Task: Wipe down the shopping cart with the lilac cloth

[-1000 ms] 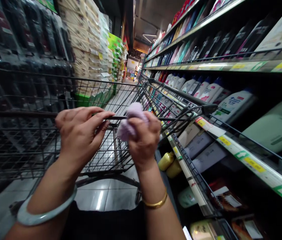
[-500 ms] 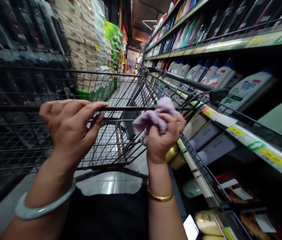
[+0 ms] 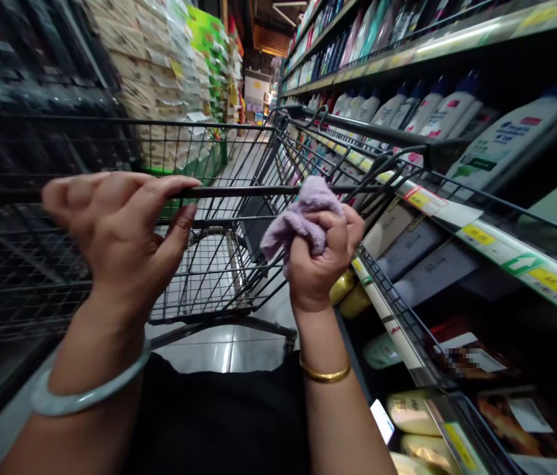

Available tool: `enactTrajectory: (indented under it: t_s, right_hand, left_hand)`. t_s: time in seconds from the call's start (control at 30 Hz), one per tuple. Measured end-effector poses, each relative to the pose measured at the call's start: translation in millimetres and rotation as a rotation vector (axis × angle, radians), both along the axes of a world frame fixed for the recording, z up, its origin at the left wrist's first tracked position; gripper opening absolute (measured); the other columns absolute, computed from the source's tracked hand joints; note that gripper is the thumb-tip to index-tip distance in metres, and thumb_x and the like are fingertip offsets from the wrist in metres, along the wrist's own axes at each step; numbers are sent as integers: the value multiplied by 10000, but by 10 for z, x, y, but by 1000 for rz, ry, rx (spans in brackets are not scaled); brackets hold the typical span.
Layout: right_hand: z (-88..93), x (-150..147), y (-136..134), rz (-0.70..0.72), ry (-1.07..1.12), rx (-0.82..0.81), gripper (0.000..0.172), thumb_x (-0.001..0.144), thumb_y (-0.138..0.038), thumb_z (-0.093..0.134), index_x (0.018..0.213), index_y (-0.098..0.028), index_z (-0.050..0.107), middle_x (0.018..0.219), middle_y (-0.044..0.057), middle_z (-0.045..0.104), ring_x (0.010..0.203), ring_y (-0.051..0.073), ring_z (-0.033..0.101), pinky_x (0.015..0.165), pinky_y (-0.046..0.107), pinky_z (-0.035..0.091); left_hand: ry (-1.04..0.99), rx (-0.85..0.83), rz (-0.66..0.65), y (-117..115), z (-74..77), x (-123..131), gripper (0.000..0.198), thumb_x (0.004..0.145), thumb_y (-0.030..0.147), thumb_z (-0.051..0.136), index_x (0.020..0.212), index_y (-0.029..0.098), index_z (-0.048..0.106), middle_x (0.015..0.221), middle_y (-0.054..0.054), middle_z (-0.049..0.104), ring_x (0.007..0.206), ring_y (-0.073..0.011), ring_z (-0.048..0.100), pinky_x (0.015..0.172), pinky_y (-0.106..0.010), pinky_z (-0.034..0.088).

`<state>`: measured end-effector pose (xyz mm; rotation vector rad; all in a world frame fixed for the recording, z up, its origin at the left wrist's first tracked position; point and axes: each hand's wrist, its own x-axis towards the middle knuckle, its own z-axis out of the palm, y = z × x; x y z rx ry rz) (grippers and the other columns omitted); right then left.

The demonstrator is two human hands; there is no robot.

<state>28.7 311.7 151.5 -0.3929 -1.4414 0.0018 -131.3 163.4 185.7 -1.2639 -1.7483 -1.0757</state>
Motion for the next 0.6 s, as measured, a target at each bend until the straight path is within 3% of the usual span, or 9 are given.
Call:
enactTrajectory:
  t_s: [0.1, 0.23, 0.33, 0.5, 0.6]
  right_hand:
    - [-98, -76, -106, 76, -56, -28, 127, 837, -141, 641, 939, -215, 650, 1092, 78, 562, 1181, 260, 559, 1065, 535, 488]
    - [-268, -276, -367, 315, -463, 124, 177, 856, -166, 681, 1009, -254, 678, 1240, 61, 541, 1196, 224, 570, 1058, 430, 531]
    - [-268, -189, -256, 258, -460, 156, 191, 862, -159, 654, 1020, -263, 673, 1232, 61, 545, 1150, 220, 577, 1005, 422, 550]
    - [-244, -11, -25, 44, -167, -59, 173, 845, -156, 589, 982, -242, 651, 1150, 88, 528, 1186, 264, 547, 1036, 535, 511]
    - [-374, -152, -182, 155, -393, -11, 175, 842, -163, 612, 985, -241, 675, 1221, 94, 531, 1191, 253, 554, 1021, 471, 536]
  left_hand:
    - [-8, 17, -11, 12, -10, -12, 314, 962, 495, 529, 1234, 435, 673, 1146, -10, 685, 1215, -315, 533, 1141, -610, 244]
    - [51, 43, 58, 50, -22, -30, 299, 948, 466, 578, 1217, 409, 695, 1103, -19, 703, 1150, -311, 557, 1083, -601, 296]
    - [62, 35, 54, 62, -28, -30, 310, 962, 456, 566, 1237, 388, 692, 1118, -22, 697, 1141, -299, 554, 1091, -587, 287]
    - [20, -22, 10, 52, -27, -17, 352, 998, 459, 491, 1308, 398, 648, 1205, -10, 664, 1215, -288, 511, 1154, -582, 226]
    - [26, -23, 30, 65, -29, -29, 361, 981, 457, 527, 1318, 399, 645, 1221, -18, 661, 1229, -299, 499, 1152, -589, 237]
